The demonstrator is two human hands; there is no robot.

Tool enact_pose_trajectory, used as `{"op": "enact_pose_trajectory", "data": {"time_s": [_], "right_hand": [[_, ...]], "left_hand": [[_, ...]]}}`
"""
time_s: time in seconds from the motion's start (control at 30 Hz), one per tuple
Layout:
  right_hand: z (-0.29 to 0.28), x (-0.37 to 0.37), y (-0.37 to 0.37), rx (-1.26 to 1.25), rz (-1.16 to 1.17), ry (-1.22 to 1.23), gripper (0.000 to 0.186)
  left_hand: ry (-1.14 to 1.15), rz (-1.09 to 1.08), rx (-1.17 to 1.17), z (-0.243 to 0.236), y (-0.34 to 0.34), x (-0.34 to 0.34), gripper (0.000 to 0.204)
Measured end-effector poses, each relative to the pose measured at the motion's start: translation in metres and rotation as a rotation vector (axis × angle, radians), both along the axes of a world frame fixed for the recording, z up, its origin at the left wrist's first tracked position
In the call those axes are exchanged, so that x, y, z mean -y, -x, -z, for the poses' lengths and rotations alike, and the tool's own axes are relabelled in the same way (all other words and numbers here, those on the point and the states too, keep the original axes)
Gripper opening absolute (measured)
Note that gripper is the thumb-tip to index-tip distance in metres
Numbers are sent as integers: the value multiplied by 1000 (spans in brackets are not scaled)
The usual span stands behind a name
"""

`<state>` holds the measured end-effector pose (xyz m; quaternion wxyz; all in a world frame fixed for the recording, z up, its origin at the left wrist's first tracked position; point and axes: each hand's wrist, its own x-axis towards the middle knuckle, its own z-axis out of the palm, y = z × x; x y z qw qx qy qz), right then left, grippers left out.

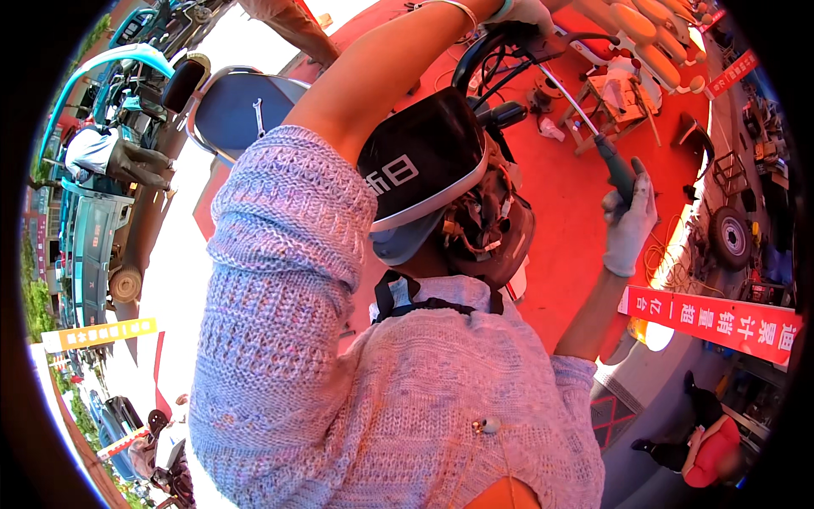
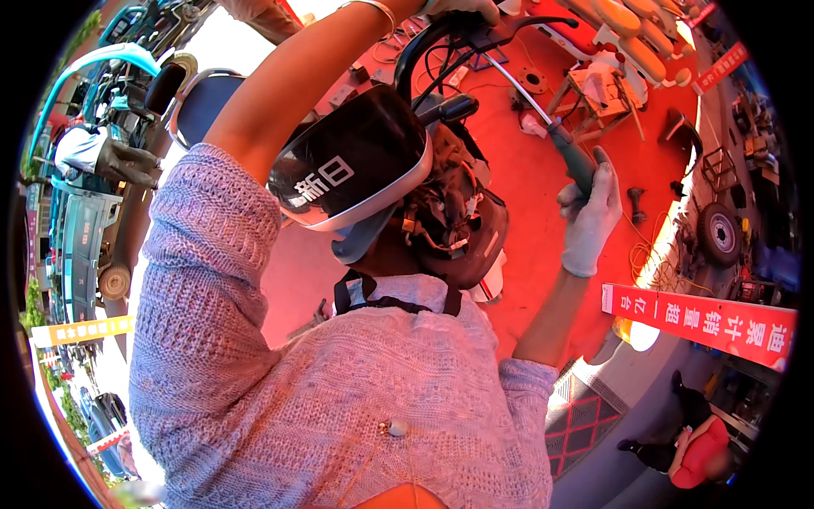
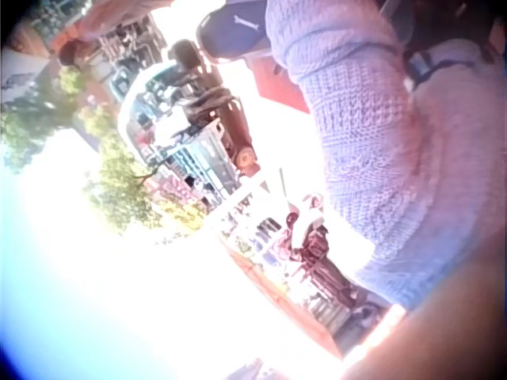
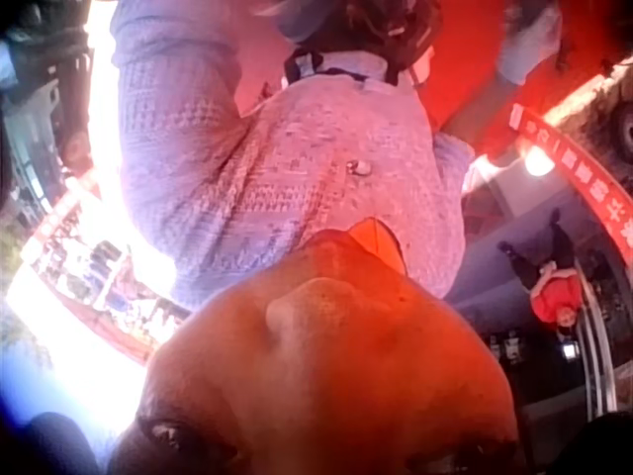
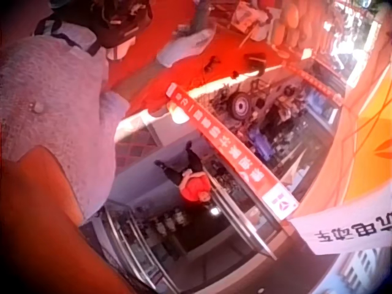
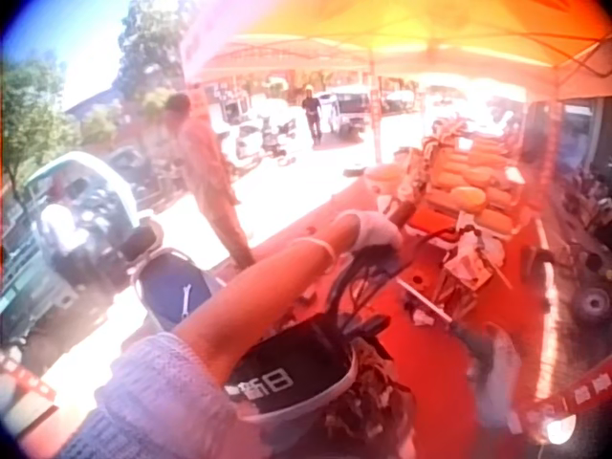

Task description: The person repairs a blue electric scooter in an outdoor workshop. They use a screwdriver to tighten screws on the handlebar assembly and adjust the wiring and controls. The person also handles a wrench and other tools while working on the scooter's front section.

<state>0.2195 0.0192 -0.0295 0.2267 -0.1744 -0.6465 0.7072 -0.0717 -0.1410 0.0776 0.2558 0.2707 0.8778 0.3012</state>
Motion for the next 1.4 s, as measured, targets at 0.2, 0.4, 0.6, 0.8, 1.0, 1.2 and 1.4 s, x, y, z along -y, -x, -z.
{"op": "enact_pose_trajectory", "data": {"time_s": [0.2, 0.4, 0.6, 0.8, 1.0, 1.2, 1.4], "right_hand": [[10, 8, -2, -183, 23, -92, 49], [9, 13, 0, -226, 35, -125, 48], [13, 20, 8, -316, 197, -10, 40], [9, 20, 10, -209, 201, 56, 42], [6, 7, 2, -97, 87, 15, 45], [11, 9, 4, -141, 110, -46, 44], [-2, 11, -2, -116, 85, -83, 44]], "left_hand": [[47, -19, -83, -3, -7, -1, 38], [98, 2, -118, -7, -9, 4, 38], [23, -70, 4, 13, -14, -2, 21], [8, -97, 77, 8, -11, -2, 21], [51, -85, 65, 4, -8, -2, 22], [41, -78, 40, -3, -15, 3, 27], [66, -78, -94, -11, -27, 7, 31]]}}
